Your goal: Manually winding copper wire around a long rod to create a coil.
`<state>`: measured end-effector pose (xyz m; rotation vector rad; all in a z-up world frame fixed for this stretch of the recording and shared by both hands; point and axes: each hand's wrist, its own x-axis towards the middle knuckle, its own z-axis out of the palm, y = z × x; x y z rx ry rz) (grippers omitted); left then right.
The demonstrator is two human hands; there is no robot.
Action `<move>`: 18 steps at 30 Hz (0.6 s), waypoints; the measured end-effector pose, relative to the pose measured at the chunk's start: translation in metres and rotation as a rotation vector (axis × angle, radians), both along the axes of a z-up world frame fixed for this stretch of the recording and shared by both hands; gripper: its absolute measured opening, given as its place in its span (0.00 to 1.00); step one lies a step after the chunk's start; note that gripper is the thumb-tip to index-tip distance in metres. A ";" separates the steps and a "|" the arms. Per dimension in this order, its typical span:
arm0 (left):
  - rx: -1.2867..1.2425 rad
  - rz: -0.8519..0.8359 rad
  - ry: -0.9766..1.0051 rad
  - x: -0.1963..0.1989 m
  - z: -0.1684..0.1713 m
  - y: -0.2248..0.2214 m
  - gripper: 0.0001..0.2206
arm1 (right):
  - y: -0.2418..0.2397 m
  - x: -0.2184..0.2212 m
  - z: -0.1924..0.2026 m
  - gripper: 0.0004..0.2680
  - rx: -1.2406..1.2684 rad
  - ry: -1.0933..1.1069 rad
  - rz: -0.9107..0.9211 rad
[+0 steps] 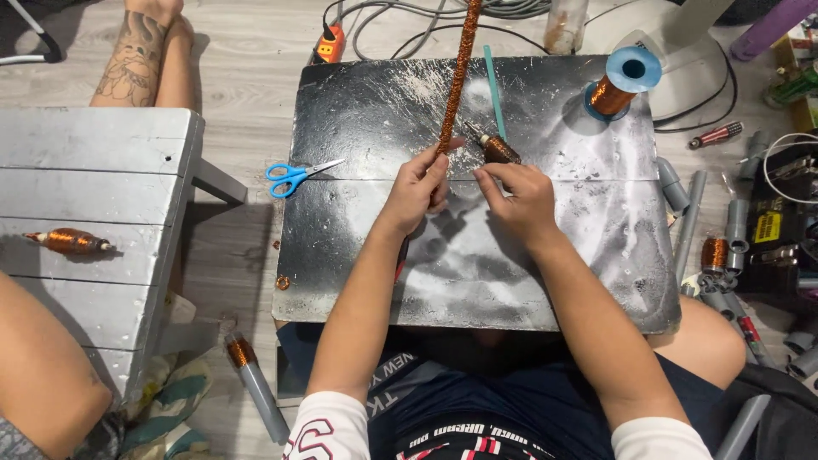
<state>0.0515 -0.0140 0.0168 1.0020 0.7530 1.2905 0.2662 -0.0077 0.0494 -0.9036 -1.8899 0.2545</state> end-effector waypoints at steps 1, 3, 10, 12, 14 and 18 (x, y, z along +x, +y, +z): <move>0.002 0.004 -0.003 0.000 0.005 -0.002 0.18 | 0.001 0.000 0.000 0.03 0.002 -0.003 0.004; 0.035 0.062 0.078 0.001 0.015 -0.006 0.19 | 0.001 -0.001 -0.001 0.03 0.029 0.006 0.007; 0.016 0.092 -0.046 -0.002 -0.005 0.005 0.20 | 0.003 -0.001 -0.009 0.02 0.039 -0.013 0.010; -0.075 0.018 -0.109 -0.007 -0.005 0.008 0.22 | 0.005 -0.002 -0.011 0.02 0.008 0.030 0.049; -0.080 0.058 -0.062 -0.003 0.009 0.002 0.19 | 0.003 -0.003 -0.010 0.02 0.024 0.022 0.054; -0.071 0.192 0.069 0.006 0.015 -0.006 0.13 | 0.001 -0.004 -0.005 0.02 0.037 0.016 0.039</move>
